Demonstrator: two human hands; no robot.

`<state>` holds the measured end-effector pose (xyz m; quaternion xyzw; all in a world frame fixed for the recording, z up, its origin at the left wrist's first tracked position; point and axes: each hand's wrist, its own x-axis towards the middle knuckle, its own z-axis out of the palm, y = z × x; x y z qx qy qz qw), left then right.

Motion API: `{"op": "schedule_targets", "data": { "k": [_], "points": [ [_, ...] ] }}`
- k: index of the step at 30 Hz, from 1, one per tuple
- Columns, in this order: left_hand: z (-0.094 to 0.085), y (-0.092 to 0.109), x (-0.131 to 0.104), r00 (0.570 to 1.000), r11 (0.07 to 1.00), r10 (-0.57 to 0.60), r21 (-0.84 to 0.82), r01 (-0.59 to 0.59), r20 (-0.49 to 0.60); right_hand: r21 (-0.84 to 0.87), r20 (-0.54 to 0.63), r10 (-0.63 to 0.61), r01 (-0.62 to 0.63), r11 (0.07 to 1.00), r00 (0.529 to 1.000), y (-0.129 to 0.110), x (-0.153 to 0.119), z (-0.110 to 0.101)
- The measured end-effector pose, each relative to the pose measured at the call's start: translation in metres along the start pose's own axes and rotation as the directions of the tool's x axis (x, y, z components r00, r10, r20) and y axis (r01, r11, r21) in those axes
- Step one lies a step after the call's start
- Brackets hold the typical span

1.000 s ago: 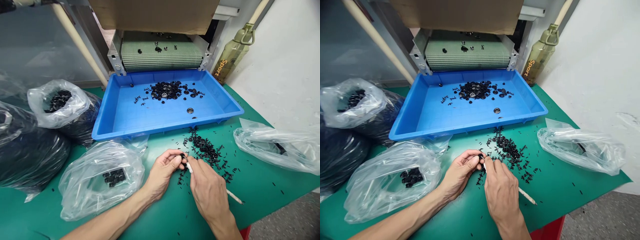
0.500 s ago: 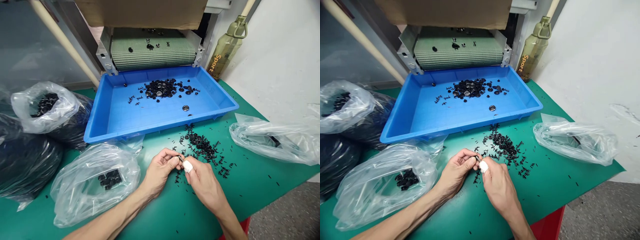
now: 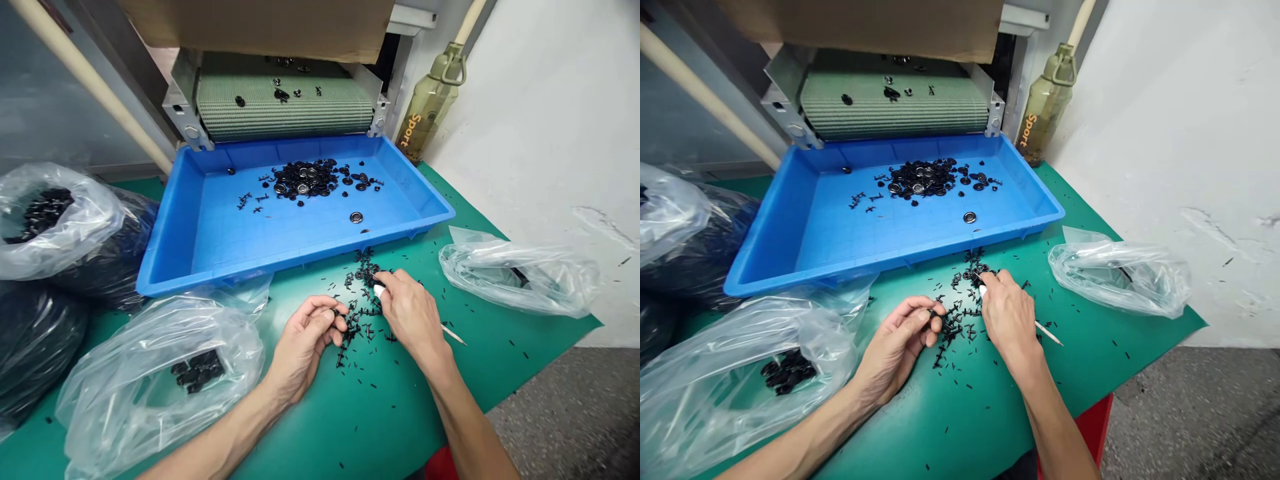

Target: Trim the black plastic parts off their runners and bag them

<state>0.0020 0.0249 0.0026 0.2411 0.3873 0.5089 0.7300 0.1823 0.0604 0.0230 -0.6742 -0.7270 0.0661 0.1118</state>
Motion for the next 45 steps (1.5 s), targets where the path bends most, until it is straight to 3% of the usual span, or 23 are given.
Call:
{"op": "schedule_targets", "data": {
  "k": [8,16,21,23,26,31,39,45],
  "points": [
    [0.001,0.000,0.001,0.999,0.999,-0.037,0.008,0.036,0.017,0.044,-0.009,-0.061,0.061,0.997,0.998,0.002,-0.006,-0.004],
    [0.000,-0.004,-0.001,0.997,0.969,-0.003,0.245,-0.015,0.075,0.457,0.033,-0.181,0.146,0.877,0.983,-0.033,-0.037,-0.022],
    [-0.003,-0.005,0.000,0.998,0.996,-0.007,0.092,0.001,0.068,0.620,0.031,-0.298,0.216,0.754,0.954,-0.033,-0.043,-0.022],
    [-0.004,-0.006,0.000,0.998,0.998,-0.024,0.058,0.021,0.058,0.545,-0.006,-0.276,0.234,0.805,0.961,-0.030,-0.047,-0.018],
    [-0.004,-0.007,0.000,0.999,0.999,-0.021,0.045,0.019,0.039,0.288,-0.115,-0.228,0.252,0.924,0.967,-0.029,-0.056,-0.010],
    [-0.004,-0.008,0.000,0.999,0.998,-0.021,0.066,0.019,0.028,0.033,-0.148,-0.289,0.297,0.954,0.946,-0.034,-0.063,-0.003],
    [-0.003,-0.007,0.001,0.999,0.998,0.002,-0.065,0.001,0.050,0.068,-0.151,-0.263,0.276,0.959,0.953,-0.037,-0.066,-0.003],
    [-0.003,-0.007,0.001,0.998,0.999,0.002,-0.045,0.001,0.063,0.069,-0.169,-0.235,0.250,0.966,0.957,-0.037,-0.066,0.001]
  ]
}}
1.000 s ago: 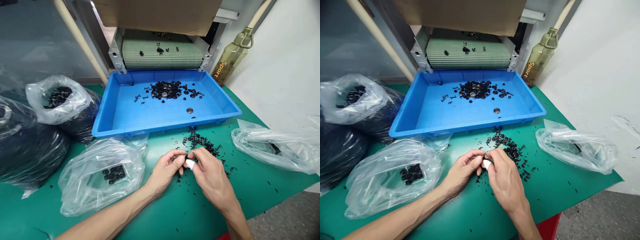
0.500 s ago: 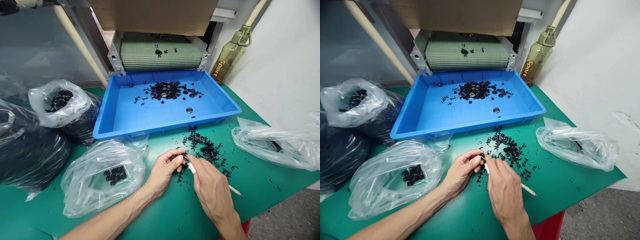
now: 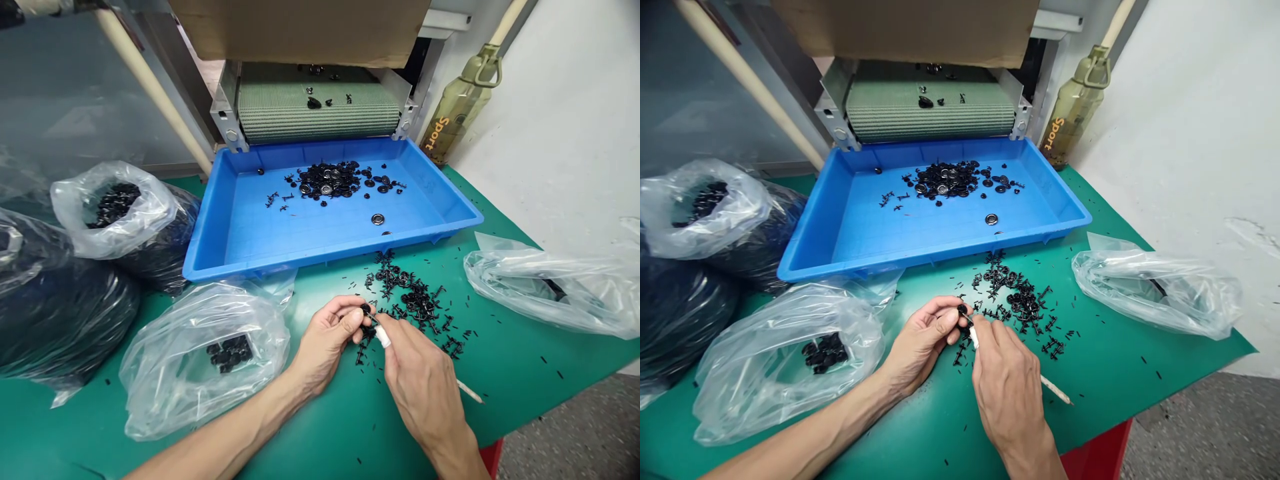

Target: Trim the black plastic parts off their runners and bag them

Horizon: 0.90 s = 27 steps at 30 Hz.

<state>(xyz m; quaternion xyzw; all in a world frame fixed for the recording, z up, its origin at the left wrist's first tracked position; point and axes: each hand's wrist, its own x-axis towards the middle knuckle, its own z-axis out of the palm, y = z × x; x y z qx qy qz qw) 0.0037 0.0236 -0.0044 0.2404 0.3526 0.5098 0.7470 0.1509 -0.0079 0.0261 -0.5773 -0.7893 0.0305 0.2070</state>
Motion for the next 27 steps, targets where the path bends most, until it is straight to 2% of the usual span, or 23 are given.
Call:
{"op": "schedule_targets", "data": {
  "k": [7,10,13,16,18,20,22,24,25,27],
  "points": [
    [0.002,0.002,-0.002,1.000,0.998,0.013,0.062,-0.012,-0.002,-0.099,-0.071,0.012,-0.019,0.995,0.997,-0.007,-0.003,0.007],
    [0.001,0.000,-0.001,0.999,0.996,0.038,0.081,-0.035,-0.033,-0.051,-0.075,0.042,-0.046,0.998,0.996,-0.010,-0.001,0.010],
    [0.000,0.000,0.000,0.997,0.996,0.056,0.069,-0.053,-0.043,0.171,0.094,0.161,-0.176,0.969,0.982,-0.008,0.005,0.009],
    [0.000,-0.001,0.001,0.998,0.996,0.046,0.075,-0.042,-0.044,0.398,0.336,0.224,-0.353,0.847,0.915,-0.001,0.012,0.006],
    [0.001,-0.001,0.001,0.998,0.993,0.034,0.119,-0.027,-0.056,0.426,0.407,0.244,-0.419,0.802,0.880,0.005,0.015,0.004],
    [0.002,-0.001,0.000,0.997,0.982,0.043,0.189,-0.030,-0.068,0.338,0.365,0.300,-0.425,0.840,0.881,0.011,0.018,0.003],
    [0.003,-0.001,-0.002,0.996,0.966,0.059,0.256,-0.041,-0.063,0.196,0.216,0.337,-0.378,0.905,0.917,0.017,0.022,0.002],
    [0.004,-0.001,-0.003,0.997,0.955,0.066,0.293,-0.048,-0.051,0.086,0.089,0.302,-0.310,0.947,0.949,0.022,0.031,0.002],
    [0.004,-0.001,-0.003,0.996,0.952,0.068,0.302,-0.051,-0.049,0.040,0.067,0.271,-0.274,0.961,0.960,0.025,0.037,0.003],
    [0.004,-0.001,-0.003,0.997,0.946,0.069,0.321,-0.053,-0.039,-0.045,0.094,0.226,-0.223,0.974,0.970,0.028,0.052,0.006]
  ]
}}
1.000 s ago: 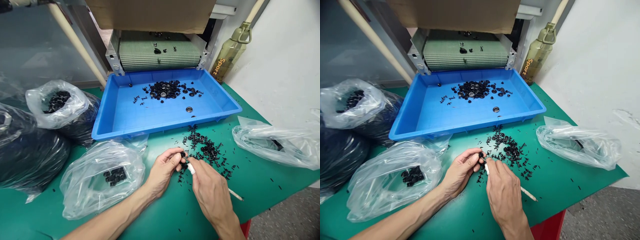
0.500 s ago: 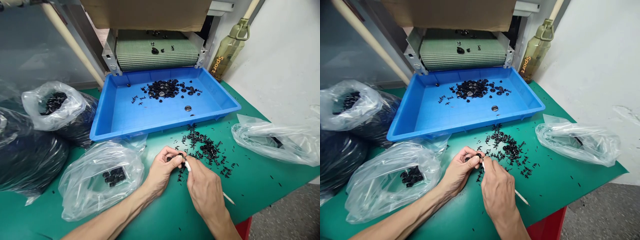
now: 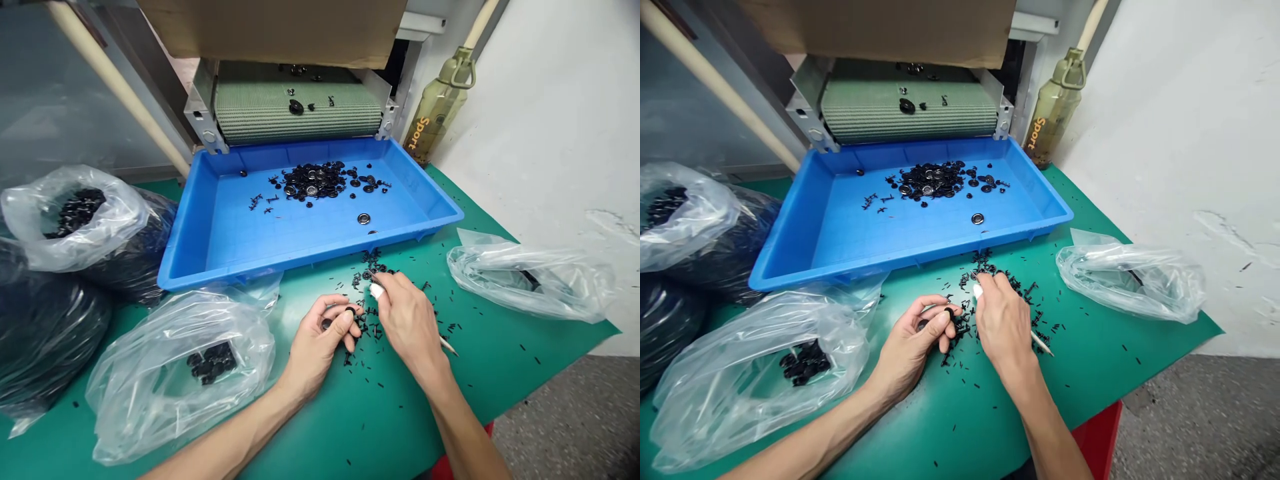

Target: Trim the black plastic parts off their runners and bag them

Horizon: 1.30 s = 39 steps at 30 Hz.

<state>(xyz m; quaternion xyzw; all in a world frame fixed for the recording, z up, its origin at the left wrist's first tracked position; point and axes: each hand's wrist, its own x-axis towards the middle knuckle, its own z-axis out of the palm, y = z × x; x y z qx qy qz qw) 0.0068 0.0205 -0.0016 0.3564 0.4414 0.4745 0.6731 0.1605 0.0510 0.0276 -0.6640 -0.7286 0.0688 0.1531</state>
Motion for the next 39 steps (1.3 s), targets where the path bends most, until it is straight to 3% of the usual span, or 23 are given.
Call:
{"op": "schedule_targets", "data": {
  "k": [4,8,13,16,30,39],
  "points": [
    [-0.002,0.000,0.000,0.999,0.999,-0.014,0.034,0.013,0.039,-0.100,0.065,-0.009,0.016,0.995,0.998,-0.004,0.027,0.006],
    [-0.002,0.000,0.001,0.998,0.997,-0.021,-0.068,0.025,0.052,-0.073,0.073,-0.038,0.044,0.996,0.997,-0.002,0.025,0.003],
    [-0.002,0.001,0.002,0.998,0.993,-0.036,-0.111,0.040,0.045,0.334,0.063,-0.152,0.123,0.935,0.986,0.002,-0.002,-0.014],
    [-0.002,0.001,0.002,0.999,0.994,-0.034,-0.103,0.038,0.034,0.435,0.098,-0.174,0.115,0.893,0.980,0.001,-0.015,-0.020],
    [-0.006,0.002,0.006,0.978,0.977,-0.113,-0.161,0.142,0.177,0.349,0.157,-0.249,0.182,0.919,0.956,-0.006,-0.030,-0.028],
    [-0.005,-0.001,0.004,0.989,0.975,-0.086,-0.196,0.108,0.117,0.045,-0.084,-0.200,0.204,0.978,0.976,-0.008,-0.065,-0.010]
  ]
}}
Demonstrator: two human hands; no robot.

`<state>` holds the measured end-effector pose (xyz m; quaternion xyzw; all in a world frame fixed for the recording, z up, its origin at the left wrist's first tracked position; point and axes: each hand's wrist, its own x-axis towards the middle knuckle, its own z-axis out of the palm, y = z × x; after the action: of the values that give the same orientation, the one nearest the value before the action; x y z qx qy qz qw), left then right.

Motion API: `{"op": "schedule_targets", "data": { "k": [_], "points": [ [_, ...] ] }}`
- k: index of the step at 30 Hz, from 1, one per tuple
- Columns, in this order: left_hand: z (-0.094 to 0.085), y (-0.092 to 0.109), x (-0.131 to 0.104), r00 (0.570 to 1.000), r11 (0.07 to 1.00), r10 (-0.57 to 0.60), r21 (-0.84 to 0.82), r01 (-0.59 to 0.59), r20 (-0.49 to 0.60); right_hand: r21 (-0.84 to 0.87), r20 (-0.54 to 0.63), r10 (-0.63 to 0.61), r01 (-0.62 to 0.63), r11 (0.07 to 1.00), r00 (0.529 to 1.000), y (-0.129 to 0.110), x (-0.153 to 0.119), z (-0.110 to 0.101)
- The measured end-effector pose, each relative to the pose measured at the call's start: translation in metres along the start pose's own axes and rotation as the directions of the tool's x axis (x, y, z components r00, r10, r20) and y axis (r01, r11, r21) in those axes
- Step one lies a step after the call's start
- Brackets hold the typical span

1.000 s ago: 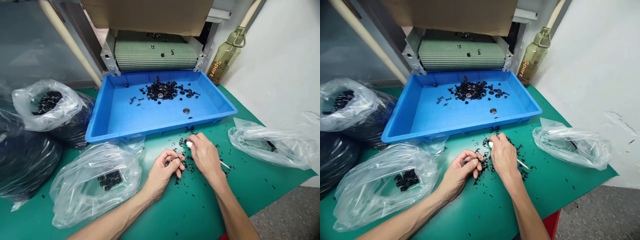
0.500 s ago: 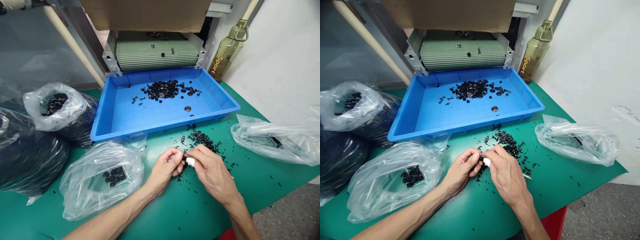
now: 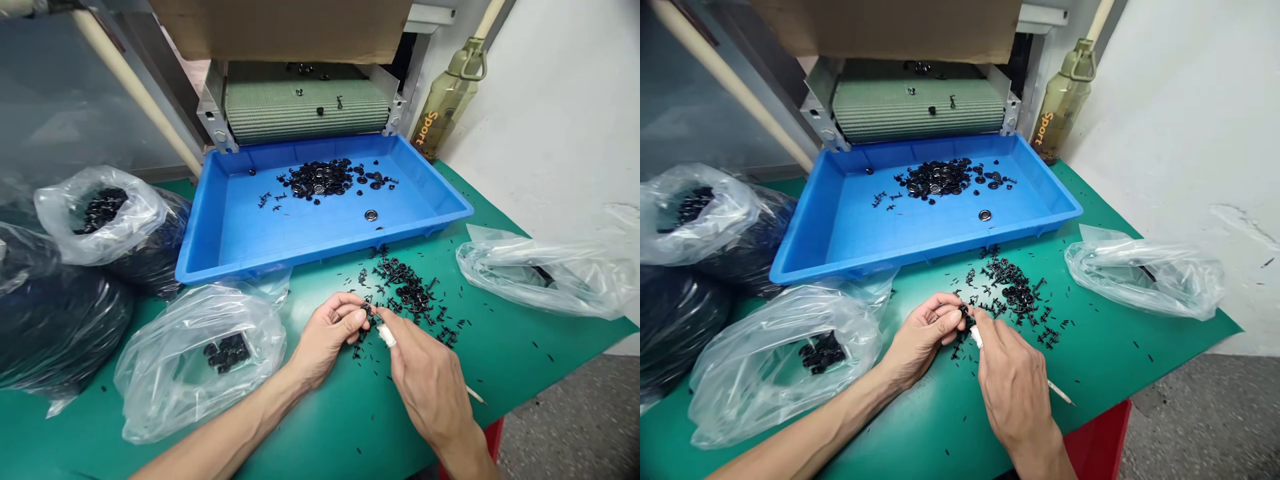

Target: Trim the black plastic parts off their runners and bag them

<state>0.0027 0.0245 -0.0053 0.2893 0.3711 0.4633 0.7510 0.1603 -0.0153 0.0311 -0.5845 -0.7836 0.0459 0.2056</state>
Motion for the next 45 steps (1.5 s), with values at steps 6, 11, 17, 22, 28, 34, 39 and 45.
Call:
{"op": "schedule_targets", "data": {
  "k": [6,11,17,22,28,34,39,45],
  "points": [
    [0.005,0.003,-0.002,0.999,1.000,0.017,0.003,-0.017,-0.033,-0.118,-0.034,-0.007,0.002,0.993,0.999,-0.006,0.000,0.005],
    [0.004,0.002,-0.004,0.998,0.999,0.042,0.037,-0.040,-0.050,-0.191,-0.056,0.020,-0.030,0.981,0.998,-0.013,0.000,0.016],
    [0.002,0.000,-0.003,0.996,0.998,0.030,0.060,-0.026,-0.078,0.048,0.054,0.126,-0.129,0.990,0.991,-0.012,0.007,0.014],
    [0.003,0.001,-0.002,0.995,0.989,0.048,0.146,-0.034,-0.089,0.307,0.302,0.217,-0.310,0.900,0.928,0.002,0.015,0.011],
    [0.007,-0.001,-0.004,0.990,0.968,0.044,0.250,-0.010,-0.132,0.129,0.139,0.336,-0.353,0.927,0.932,0.027,0.020,0.003],
    [0.006,-0.003,-0.004,0.986,0.975,0.043,0.222,-0.007,-0.160,-0.130,0.118,0.289,-0.273,0.953,0.950,0.045,0.039,0.006],
    [0.003,0.000,-0.003,0.996,0.986,0.006,0.165,0.009,-0.092,-0.114,0.138,0.270,-0.255,0.960,0.953,0.043,0.045,0.002],
    [0.003,0.000,-0.002,1.000,0.989,0.007,0.148,-0.004,-0.018,0.345,0.186,0.239,-0.291,0.892,0.953,0.012,0.033,-0.005]
  ]
}}
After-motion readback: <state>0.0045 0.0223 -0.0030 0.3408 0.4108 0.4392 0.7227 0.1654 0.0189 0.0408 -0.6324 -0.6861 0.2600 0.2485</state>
